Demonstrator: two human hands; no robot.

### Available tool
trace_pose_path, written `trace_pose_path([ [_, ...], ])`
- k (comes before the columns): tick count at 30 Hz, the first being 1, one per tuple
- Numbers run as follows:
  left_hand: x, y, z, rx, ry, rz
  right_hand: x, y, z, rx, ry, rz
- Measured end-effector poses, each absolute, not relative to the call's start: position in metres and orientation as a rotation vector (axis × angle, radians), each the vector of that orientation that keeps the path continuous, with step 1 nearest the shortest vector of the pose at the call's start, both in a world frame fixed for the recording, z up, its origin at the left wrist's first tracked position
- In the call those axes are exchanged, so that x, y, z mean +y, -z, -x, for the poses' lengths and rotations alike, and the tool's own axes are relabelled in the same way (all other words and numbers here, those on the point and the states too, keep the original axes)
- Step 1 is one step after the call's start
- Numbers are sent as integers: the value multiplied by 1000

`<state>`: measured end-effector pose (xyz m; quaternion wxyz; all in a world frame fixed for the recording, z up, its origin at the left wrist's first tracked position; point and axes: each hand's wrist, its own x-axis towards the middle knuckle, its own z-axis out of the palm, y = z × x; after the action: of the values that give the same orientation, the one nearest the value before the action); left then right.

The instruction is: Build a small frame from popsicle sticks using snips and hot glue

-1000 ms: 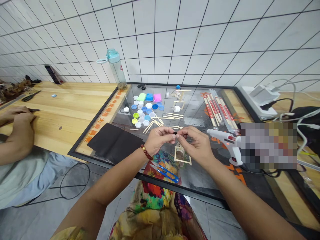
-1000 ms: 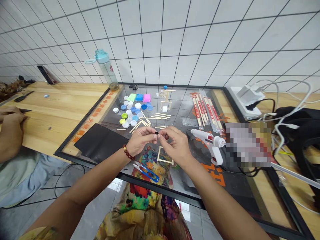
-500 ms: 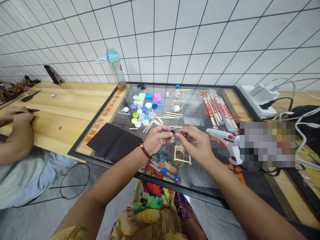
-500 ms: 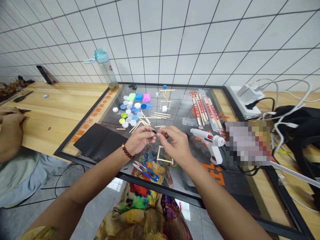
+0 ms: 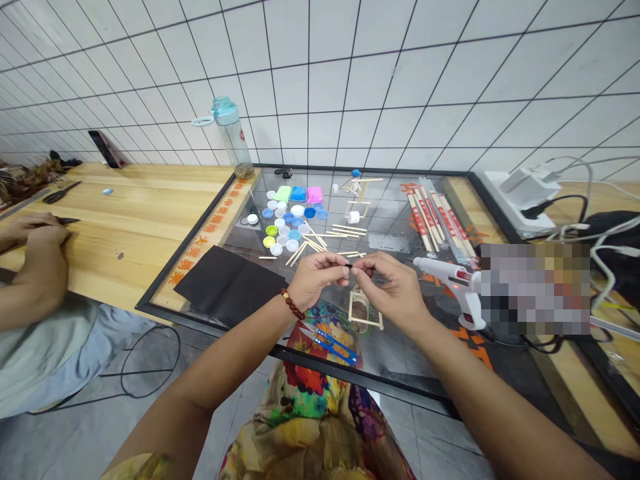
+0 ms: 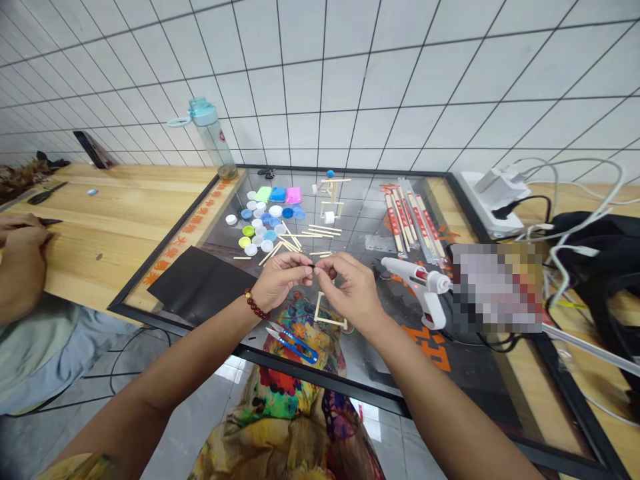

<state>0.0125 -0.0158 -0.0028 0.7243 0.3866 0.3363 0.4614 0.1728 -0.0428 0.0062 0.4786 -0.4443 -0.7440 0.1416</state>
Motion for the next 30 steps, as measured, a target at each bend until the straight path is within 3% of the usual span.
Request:
trace_pose_path([
  [30, -16, 2, -12, 775, -1026, -752, -41, -3, -175, -1718, -374, 1142],
])
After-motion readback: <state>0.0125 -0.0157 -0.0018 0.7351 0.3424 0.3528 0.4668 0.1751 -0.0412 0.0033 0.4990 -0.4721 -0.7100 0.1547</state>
